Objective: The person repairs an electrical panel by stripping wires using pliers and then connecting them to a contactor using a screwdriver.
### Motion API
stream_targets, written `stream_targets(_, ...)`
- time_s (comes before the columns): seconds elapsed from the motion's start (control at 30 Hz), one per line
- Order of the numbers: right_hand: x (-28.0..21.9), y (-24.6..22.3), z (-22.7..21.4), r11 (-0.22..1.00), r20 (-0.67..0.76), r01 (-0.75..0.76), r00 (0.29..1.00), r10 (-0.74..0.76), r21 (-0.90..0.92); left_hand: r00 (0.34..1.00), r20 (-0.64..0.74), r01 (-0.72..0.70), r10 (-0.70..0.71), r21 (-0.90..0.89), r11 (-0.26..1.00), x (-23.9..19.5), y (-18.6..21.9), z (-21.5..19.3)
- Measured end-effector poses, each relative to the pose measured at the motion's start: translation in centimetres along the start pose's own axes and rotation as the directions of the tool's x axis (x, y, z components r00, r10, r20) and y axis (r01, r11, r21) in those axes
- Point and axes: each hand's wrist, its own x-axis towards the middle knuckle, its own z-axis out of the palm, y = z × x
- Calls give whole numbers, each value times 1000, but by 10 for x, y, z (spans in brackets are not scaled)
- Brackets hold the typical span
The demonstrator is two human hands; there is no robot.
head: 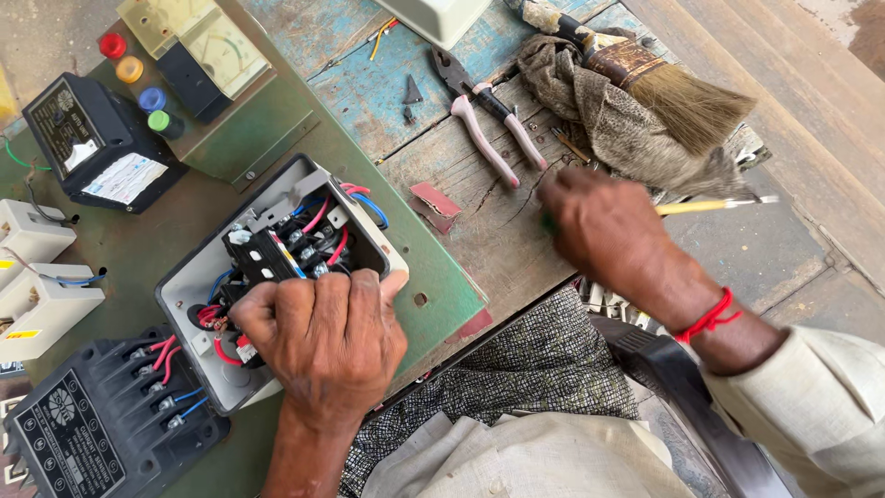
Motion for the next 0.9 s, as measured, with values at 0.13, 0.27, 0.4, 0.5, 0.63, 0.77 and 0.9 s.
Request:
stream_targets(0.13,3,-4,-9,997,-116,-31,992,39,75,1000,12,-1,1,-8,1000,-7,-3,-8)
stream_targets(0.27,-1,-43,-3,936,-41,154,988,-149,318,1000,30,0,1,-30,1000,-17,-4,-17)
stream_targets(0.4,3,-72,-3,888,13,250,961,-276,386,999,30,-29,31,-39,999,-23,-5,-18)
stream_targets(0.5,5,-75,-8,908,62,210,967,-249,364,999,39,-32,33,-34,999,-25,-2,-14)
stream_targets(0.63,16,-60,-15,967,304,-51,952,-29,250,999,13,-50,50,-57,997,-24,1,-8)
stream_targets(0.77,24,-47,-18,998,6,-38,999,37,48,997,-19,-70,68,-83,994,-23,3,-3)
stream_targets(0.9,44,-60,-8,992,-105,115,988,-110,48,997,1,-74,74,-112,991,-21,7,-2)
